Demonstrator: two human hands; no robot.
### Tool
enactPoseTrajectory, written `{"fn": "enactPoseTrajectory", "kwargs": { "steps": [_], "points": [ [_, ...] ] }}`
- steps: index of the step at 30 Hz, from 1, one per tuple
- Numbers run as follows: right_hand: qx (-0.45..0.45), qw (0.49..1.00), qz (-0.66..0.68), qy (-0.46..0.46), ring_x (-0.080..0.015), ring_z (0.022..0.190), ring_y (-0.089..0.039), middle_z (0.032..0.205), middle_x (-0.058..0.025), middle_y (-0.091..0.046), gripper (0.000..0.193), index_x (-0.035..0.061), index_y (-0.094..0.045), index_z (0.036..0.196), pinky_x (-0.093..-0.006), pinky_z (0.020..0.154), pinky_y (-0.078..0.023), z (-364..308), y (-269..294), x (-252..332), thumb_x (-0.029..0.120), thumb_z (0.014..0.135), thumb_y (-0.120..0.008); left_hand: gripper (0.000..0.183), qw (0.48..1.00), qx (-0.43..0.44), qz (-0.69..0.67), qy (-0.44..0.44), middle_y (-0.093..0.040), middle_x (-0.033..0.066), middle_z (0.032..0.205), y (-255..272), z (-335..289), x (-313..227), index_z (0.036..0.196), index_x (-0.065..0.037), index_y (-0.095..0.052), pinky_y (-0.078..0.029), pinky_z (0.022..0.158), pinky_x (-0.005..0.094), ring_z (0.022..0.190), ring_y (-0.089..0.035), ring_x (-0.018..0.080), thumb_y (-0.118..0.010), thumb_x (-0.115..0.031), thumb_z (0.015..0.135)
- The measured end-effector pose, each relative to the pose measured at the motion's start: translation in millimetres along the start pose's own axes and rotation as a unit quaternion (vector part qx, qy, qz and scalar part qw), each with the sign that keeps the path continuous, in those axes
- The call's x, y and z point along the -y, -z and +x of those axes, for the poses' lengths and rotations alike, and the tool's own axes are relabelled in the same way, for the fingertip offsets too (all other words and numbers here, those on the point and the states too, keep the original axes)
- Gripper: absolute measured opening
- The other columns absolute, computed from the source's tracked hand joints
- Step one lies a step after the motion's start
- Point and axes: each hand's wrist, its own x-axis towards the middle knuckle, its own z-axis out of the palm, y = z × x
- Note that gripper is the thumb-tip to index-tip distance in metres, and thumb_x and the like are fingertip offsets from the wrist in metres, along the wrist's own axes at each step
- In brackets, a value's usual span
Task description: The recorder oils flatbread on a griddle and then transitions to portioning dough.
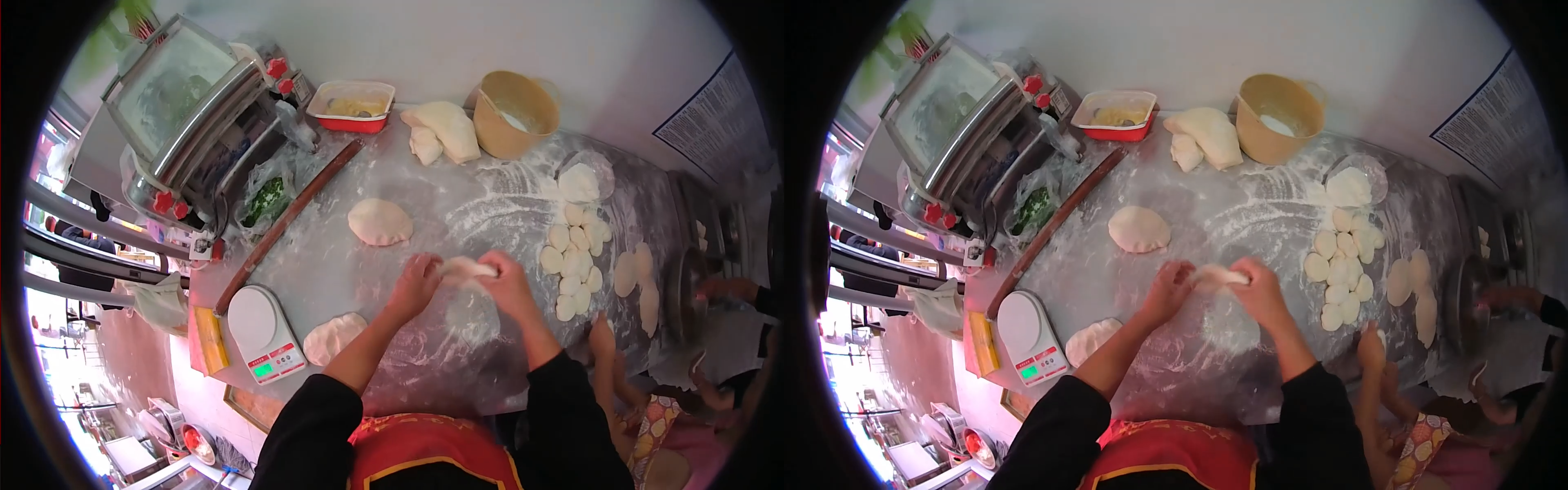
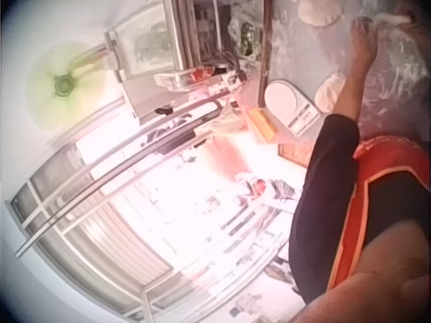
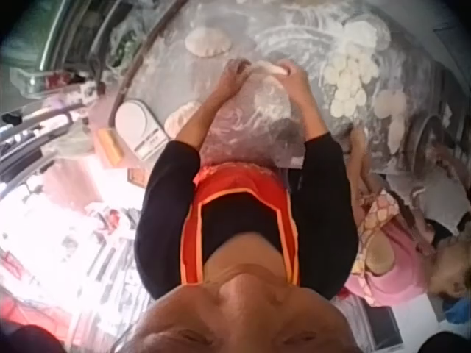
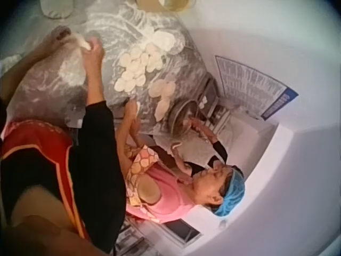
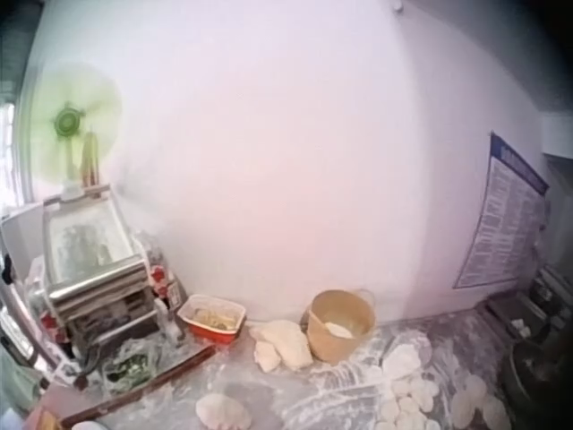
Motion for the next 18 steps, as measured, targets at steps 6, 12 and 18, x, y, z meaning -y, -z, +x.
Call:
{"fn": "enactPoseTrajectory", "kwargs": {
  "steps": [6, 12, 18],
  "points": [
    [0.022, 0.933, -0.355, 0.064, -0.0354, 0.113, -0.046, 0.114, -0.0127, -0.055, 0.034, 0.0114, -0.056, 0.114, -0.0424, 0.092, -0.039, 36, 41, -30, 0.013, 0.080, -0.062, 0.056, 0.946, -0.188, 0.228, -0.132, -0.047, 0.0186, 0.126, 51, -61, 17, 0.125, -0.004, -0.047, -0.036, 0.098, 0.0419, 0.117, -0.044, 0.0354, -0.069, -0.014, 0.075],
    [-0.099, 0.898, -0.425, 0.055, -0.0337, 0.122, -0.041, 0.133, -0.0141, -0.044, 0.051, 0.0191, -0.044, 0.133, -0.0559, 0.100, -0.028, 100, 11, -92, 0.033, 0.085, -0.057, 0.068, 0.902, -0.165, 0.398, -0.006, -0.035, 0.0150, 0.141, 49, -159, 41, 0.134, -0.011, -0.041, -0.023, 0.106, 0.0522, 0.130, -0.031, 0.0352, -0.070, -0.025, 0.074],
    [0.022, 0.894, -0.401, 0.200, -0.0289, 0.125, -0.040, 0.136, -0.0103, -0.042, 0.050, 0.0214, -0.045, 0.132, -0.0608, 0.100, -0.025, -7, -55, -53, 0.039, 0.086, -0.054, 0.065, 0.855, -0.166, 0.491, -0.011, -0.033, 0.0116, 0.144, 71, -128, 82, 0.136, -0.017, -0.040, -0.020, 0.107, 0.0541, 0.133, -0.028, 0.0332, -0.066, -0.032, 0.078]
  ]
}}
